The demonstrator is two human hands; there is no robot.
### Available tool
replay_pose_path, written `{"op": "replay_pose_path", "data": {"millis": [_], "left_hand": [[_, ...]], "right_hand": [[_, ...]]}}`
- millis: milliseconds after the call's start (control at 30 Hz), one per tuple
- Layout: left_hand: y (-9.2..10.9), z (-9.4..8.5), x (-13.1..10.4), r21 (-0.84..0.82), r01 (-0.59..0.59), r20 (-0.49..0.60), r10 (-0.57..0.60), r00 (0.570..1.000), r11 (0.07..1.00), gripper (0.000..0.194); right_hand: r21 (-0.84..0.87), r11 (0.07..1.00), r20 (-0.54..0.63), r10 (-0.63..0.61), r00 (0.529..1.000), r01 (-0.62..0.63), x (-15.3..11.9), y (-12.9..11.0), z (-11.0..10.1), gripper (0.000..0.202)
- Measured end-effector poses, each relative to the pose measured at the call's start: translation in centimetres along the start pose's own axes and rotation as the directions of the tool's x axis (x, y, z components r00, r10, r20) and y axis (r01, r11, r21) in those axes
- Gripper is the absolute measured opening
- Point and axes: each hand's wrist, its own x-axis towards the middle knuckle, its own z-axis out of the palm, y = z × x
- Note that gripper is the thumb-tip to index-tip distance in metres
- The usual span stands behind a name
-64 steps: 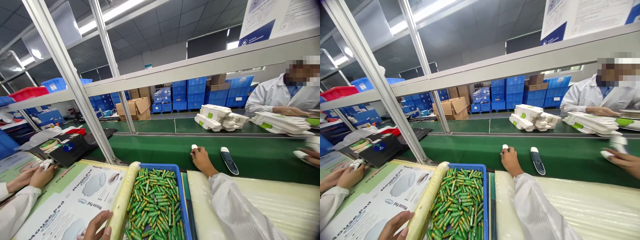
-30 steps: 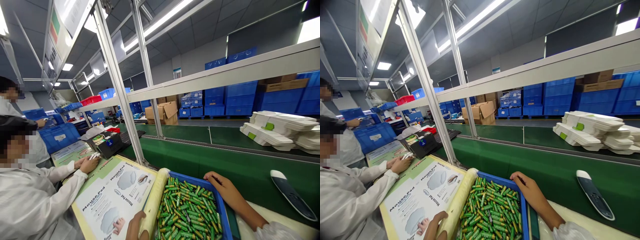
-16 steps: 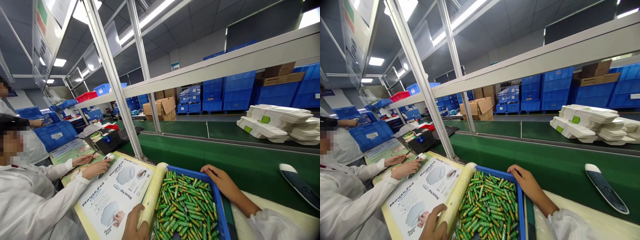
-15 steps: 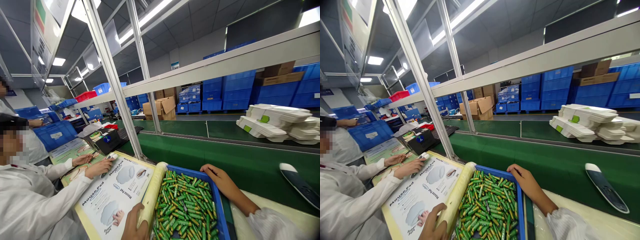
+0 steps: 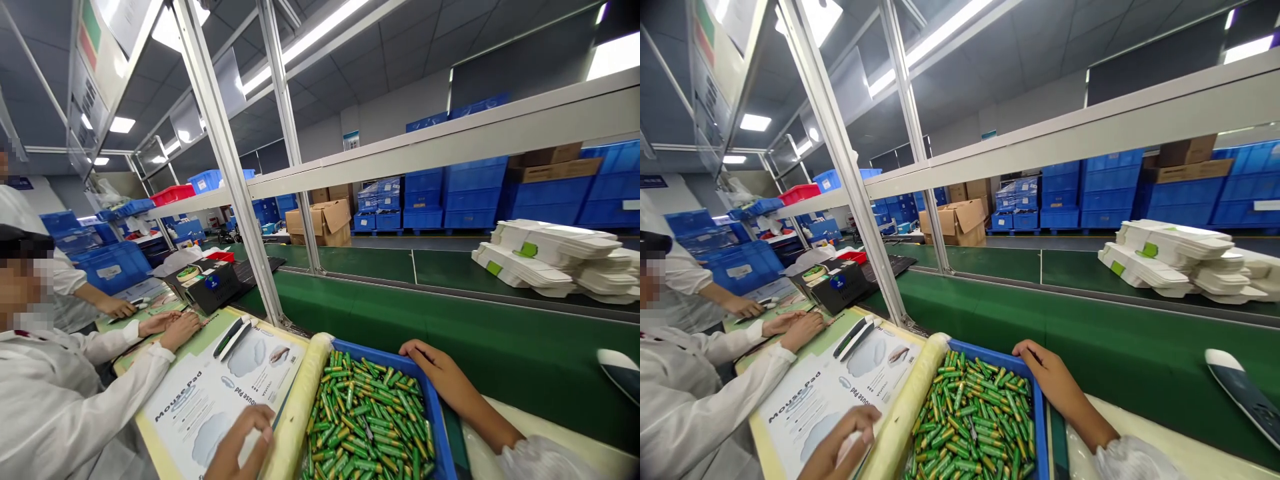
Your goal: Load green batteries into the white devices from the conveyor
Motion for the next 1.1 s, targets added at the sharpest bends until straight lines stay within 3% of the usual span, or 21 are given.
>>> {"op": "replay_pose_path", "data": {"millis": [100,200,300,400,500,633,800,900,967,1033,1100], "left_hand": [[-3.0,-1.7,5.3,0.178,0.113,-0.170,-0.082,0.982,0.977,0.048],[-5.6,-2.2,10.8,0.264,0.194,-0.294,-0.113,0.949,0.945,0.068],[-7.2,-2.0,14.5,0.288,0.208,-0.277,-0.127,0.953,0.935,0.076],[-7.9,-1.8,15.8,0.263,0.208,-0.224,-0.150,0.963,0.942,0.074],[-7.8,-1.6,14.8,0.220,0.151,-0.183,-0.111,0.977,0.964,0.067],[-6.8,-0.6,11.1,0.137,0.065,-0.138,-0.046,0.989,0.988,0.057],[-5.2,0.5,7.3,0.024,0.073,-0.114,-0.070,0.991,0.997,0.062],[-3.0,-0.3,6.1,-0.024,0.084,-0.143,-0.086,0.986,0.996,0.064],[-0.4,-1.3,5.1,-0.063,0.085,-0.148,-0.093,0.985,0.994,0.064],[2.7,-2.1,3.6,-0.142,0.082,-0.066,-0.092,0.994,0.986,0.062],[5.4,-2.0,1.7,-0.272,0.097,0.114,-0.068,0.991,0.957,0.059]], "right_hand": [[-0.005,1.000,0.015,0.007,1.000,-0.007,0.0,0.0,-0.1,0.055],[-0.022,1.000,0.000,0.003,1.000,-0.003,0.1,-0.1,0.0,0.056],[-0.020,1.000,-0.017,-0.024,1.000,0.023,0.0,-0.3,0.1,0.057],[-0.009,0.999,-0.027,-0.035,0.999,0.034,-0.1,-0.6,0.0,0.056],[-0.007,0.999,-0.021,-0.034,0.999,0.034,-0.1,-0.9,0.0,0.053],[-0.006,0.999,-0.010,-0.036,0.999,0.036,0.0,-0.6,0.2,0.052],[-0.057,0.997,-0.052,-0.059,0.997,0.056,0.1,-0.9,-0.2,0.052],[-0.199,0.969,-0.105,-0.169,0.980,0.146,-0.8,-4.0,-0.8,0.048],[-0.279,0.923,-0.090,-0.301,0.949,0.266,-2.0,-7.0,-0.3,0.042],[-0.333,0.845,-0.031,-0.454,0.890,0.419,-3.7,-10.0,1.4,0.038],[-0.397,0.714,0.086,-0.596,0.798,0.576,-5.6,-12.3,4.1,0.056]]}}
